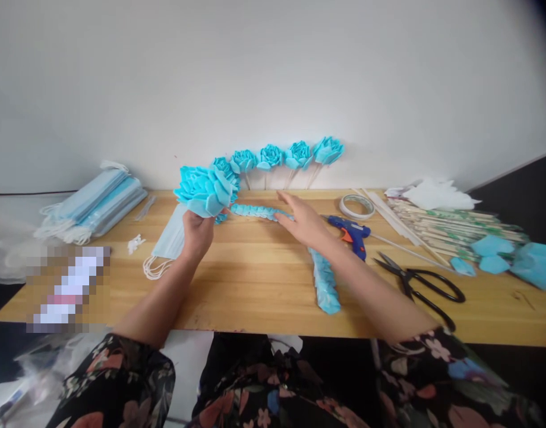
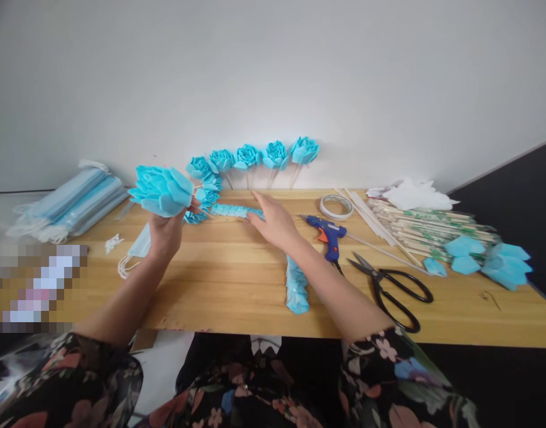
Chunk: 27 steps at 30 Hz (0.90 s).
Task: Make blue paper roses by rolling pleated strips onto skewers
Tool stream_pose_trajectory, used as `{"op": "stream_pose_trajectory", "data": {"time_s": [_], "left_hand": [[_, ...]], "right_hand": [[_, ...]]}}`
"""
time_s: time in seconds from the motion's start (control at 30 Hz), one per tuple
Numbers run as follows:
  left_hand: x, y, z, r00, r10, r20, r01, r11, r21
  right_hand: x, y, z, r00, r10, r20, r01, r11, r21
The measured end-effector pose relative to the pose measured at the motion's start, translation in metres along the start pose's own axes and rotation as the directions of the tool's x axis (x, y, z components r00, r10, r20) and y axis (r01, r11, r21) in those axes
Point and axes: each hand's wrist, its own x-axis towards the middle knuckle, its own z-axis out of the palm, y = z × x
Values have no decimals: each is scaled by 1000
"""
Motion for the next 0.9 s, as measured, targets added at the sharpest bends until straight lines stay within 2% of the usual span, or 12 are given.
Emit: {"op": "stream_pose_trajectory", "data": {"time_s": [0.1, 0.23, 0.33, 0.43, 0.57, 0.63, 0.73, 0.83, 0.9], "left_hand": [[-4, 1, 0, 1000, -11, -27, 10, 999, -35], [-10, 4, 1, 999, -36, 15, 36, 999, -20], [-14, 4, 2, 998, -37, 58, 37, 999, 8], [-16, 2, 4, 995, -28, 93, 27, 1000, 17], [-16, -3, 10, 990, 5, 142, -9, 1000, 23], [-16, -6, 13, 988, 18, 155, -22, 1000, 23], [-16, -12, 16, 983, 27, 180, -30, 999, 13], [-13, -15, 20, 976, 39, 215, -38, 999, -7], [-8, -14, 24, 967, 55, 247, -55, 998, -11]], "right_hand": [[28, -8, 10, 982, -30, 185, 66, 978, -196], [60, -23, 41, 943, 6, 332, 125, 920, -371], [72, -28, 58, 914, 56, 402, 150, 874, -462], [77, -23, 60, 929, 101, 356, 112, 840, -531], [83, -6, 48, 950, 222, 222, -45, 796, -604], [85, -1, 39, 950, 238, 203, -68, 792, -607], [78, -1, 25, 970, 103, 220, 19, 872, -490], [54, -4, 8, 980, -118, 157, 141, 979, -147], [34, -7, -3, 966, -223, 131, 210, 972, 104]]}}
